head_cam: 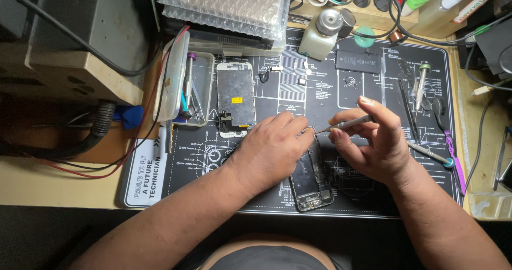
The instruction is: Repairing a mobile phone by disassembling and manipulating internal components using precision tools
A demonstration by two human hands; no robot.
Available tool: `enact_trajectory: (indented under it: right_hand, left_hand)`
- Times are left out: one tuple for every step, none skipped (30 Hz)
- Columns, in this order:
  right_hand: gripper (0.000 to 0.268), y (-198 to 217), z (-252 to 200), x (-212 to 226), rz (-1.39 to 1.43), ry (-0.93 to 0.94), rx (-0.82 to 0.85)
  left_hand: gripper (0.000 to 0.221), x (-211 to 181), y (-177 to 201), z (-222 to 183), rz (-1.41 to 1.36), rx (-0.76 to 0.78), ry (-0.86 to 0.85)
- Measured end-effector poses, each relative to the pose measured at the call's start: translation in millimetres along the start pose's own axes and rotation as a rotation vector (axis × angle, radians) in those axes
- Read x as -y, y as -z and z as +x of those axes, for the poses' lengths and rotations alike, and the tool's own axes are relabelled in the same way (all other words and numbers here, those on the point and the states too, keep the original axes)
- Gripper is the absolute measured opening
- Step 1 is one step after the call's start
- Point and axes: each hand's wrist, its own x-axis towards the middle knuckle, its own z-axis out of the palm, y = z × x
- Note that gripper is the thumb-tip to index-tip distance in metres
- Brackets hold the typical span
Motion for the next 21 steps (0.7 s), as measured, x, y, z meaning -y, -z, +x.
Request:
enact_trajectory:
  right_hand:
    - [0.062, 1, 0, -1, 0.001, 0.001, 0.0]
    - [0.062, 1, 0, -1, 0.002, -0.002, 0.0]
    - [0.063, 2, -1, -1, 0.003, -0.005, 0.001]
    - [0.063, 2, -1, -1, 0.003, -0.006, 0.001]
    - [0.062, 2, -1, -1, -0.015, -0.003, 0.0]
    - [0.061, 2, -2, -2, -0.034, 0.001, 0.0]
    - [0.061, 1, 1, 3, -0.034, 0.001, 0.0]
    - [0.058, 0, 4, 8, -0.101, 0.033, 0.009]
    - [0.055, -1, 6, 14, -0.167, 0.066, 0.019]
    - [0.055, -1, 11, 16, -0.165, 0.067, 0.019]
    - [0.052, -1, 15, 18, -0.167, 0.143, 0.039]
    - [0.05, -1, 18, 20, -0.168, 0.216, 0.058]
    - [0.05, 0, 20, 18, -0.166, 0.214, 0.057]
    - [0.047, 1, 21, 16, -0.179, 0.25, 0.052]
    - [0.044, 3, 22, 14, -0.192, 0.285, 0.047]
    - [0.044, 3, 25, 18, -0.193, 0.283, 0.046]
    - [0.046, 2, 27, 22, -0.174, 0.279, 0.046]
    - [0.049, 2, 31, 26, -0.156, 0.277, 0.046]
    - [0.049, 1, 29, 30, -0.156, 0.278, 0.045]
    - [0.047, 0, 28, 33, -0.174, 0.253, 0.043]
    - [0.045, -2, 27, 37, -0.192, 0.229, 0.041]
  left_hand:
    - [0.019, 0, 1, 0, 0.001, 0.0, 0.0]
    - [0.019, 1, 1, 1, 0.005, -0.003, -0.004]
    - [0.019, 1, 2, 1, 0.008, -0.006, -0.008]
    - [0.019, 0, 2, 0, 0.007, -0.005, -0.008]
    - [0.018, 0, 2, 0, 0.009, -0.005, -0.01]
    - [0.018, 1, 2, 0, 0.011, -0.007, -0.013]
    - [0.018, 1, 1, 0, 0.011, -0.007, -0.013]
    - [0.017, 1, 1, -1, 0.015, -0.004, -0.016]
    - [0.017, 2, 1, -1, 0.018, -0.001, -0.019]
    - [0.017, 1, 1, -1, 0.02, -0.001, -0.018]
    - [0.015, 1, 1, 0, 0.027, -0.018, -0.016]
    - [0.014, 0, 1, 0, 0.033, -0.033, -0.016]
    - [0.014, 0, 2, 0, 0.033, -0.031, -0.015]
    - [0.013, 0, 3, 1, 0.034, -0.036, -0.018]
    - [0.013, 0, 3, 2, 0.035, -0.041, -0.021]
    - [0.013, -1, 4, 2, 0.034, -0.04, -0.023]
    - [0.013, -2, 5, 2, 0.033, -0.038, -0.019]
    - [0.012, -2, 7, 3, 0.035, -0.038, -0.015]
    - [0.012, -2, 7, 3, 0.035, -0.039, -0.017]
    - [0.012, -3, 7, 2, 0.046, -0.044, -0.017]
    - [0.011, -4, 7, 2, 0.056, -0.049, -0.017]
